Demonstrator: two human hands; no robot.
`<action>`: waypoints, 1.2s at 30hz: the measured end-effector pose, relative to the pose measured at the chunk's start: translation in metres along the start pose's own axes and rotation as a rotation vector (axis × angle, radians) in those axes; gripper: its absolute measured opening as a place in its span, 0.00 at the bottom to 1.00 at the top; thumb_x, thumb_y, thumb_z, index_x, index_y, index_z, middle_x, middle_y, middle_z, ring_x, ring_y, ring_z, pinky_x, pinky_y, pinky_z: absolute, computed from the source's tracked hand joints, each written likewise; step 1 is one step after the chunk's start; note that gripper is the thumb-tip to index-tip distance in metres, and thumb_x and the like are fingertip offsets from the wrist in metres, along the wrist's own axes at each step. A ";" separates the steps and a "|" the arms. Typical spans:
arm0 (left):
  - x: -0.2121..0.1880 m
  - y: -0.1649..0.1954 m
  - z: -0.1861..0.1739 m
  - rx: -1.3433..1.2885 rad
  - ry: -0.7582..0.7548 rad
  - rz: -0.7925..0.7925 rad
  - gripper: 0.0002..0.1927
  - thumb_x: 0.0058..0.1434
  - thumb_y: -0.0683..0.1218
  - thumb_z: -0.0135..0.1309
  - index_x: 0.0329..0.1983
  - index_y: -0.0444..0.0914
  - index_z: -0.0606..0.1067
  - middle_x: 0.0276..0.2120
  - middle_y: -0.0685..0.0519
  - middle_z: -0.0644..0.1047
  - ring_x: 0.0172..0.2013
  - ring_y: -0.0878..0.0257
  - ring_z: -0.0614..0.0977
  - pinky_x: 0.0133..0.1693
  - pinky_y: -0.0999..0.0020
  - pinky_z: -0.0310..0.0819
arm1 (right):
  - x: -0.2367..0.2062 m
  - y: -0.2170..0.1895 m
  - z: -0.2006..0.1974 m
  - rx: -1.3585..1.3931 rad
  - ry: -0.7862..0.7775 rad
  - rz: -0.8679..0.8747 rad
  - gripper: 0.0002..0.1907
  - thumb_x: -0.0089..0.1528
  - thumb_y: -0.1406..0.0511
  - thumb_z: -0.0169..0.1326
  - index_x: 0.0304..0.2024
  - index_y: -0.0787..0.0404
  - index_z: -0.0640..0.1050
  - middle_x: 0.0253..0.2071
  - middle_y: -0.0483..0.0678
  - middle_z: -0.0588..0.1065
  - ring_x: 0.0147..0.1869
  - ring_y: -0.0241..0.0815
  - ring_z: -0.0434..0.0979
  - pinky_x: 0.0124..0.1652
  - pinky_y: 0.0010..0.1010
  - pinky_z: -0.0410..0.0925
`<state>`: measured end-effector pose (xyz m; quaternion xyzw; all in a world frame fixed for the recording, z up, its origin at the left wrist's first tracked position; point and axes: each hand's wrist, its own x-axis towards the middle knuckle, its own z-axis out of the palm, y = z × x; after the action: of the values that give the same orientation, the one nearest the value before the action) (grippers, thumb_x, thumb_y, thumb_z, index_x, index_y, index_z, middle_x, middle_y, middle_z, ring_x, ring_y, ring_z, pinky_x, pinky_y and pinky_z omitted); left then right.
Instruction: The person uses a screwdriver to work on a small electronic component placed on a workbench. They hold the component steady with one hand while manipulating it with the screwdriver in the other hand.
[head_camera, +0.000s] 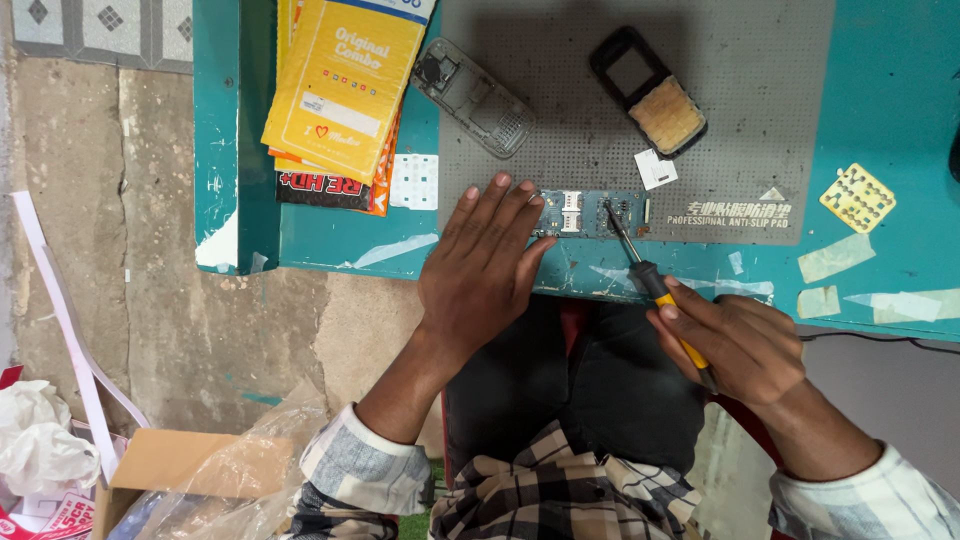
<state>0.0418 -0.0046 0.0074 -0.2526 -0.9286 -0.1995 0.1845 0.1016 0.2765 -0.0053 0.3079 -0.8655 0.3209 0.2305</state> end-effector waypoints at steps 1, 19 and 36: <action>0.000 0.000 0.000 -0.002 -0.001 0.001 0.19 0.72 0.51 0.59 0.60 0.37 0.77 0.62 0.50 0.77 0.69 0.57 0.70 0.72 0.58 0.60 | 0.000 0.000 0.000 0.000 -0.001 0.002 0.16 0.54 0.74 0.73 0.42 0.66 0.82 0.46 0.61 0.81 0.29 0.40 0.80 0.27 0.28 0.71; 0.001 0.000 -0.002 -0.006 0.009 0.007 0.19 0.71 0.50 0.60 0.60 0.36 0.76 0.62 0.49 0.77 0.69 0.55 0.71 0.72 0.57 0.60 | -0.002 0.002 -0.002 0.018 0.002 -0.006 0.15 0.53 0.74 0.72 0.41 0.67 0.82 0.44 0.60 0.81 0.27 0.40 0.78 0.26 0.29 0.70; -0.002 0.000 0.001 -0.001 -0.006 0.001 0.19 0.71 0.51 0.60 0.61 0.37 0.76 0.63 0.51 0.76 0.69 0.57 0.70 0.72 0.58 0.59 | -0.007 0.005 0.002 0.019 0.039 -0.026 0.13 0.55 0.74 0.72 0.40 0.68 0.81 0.42 0.62 0.81 0.27 0.41 0.80 0.25 0.27 0.69</action>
<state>0.0431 -0.0044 0.0060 -0.2537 -0.9289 -0.1993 0.1817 0.1024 0.2806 -0.0130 0.3152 -0.8536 0.3321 0.2483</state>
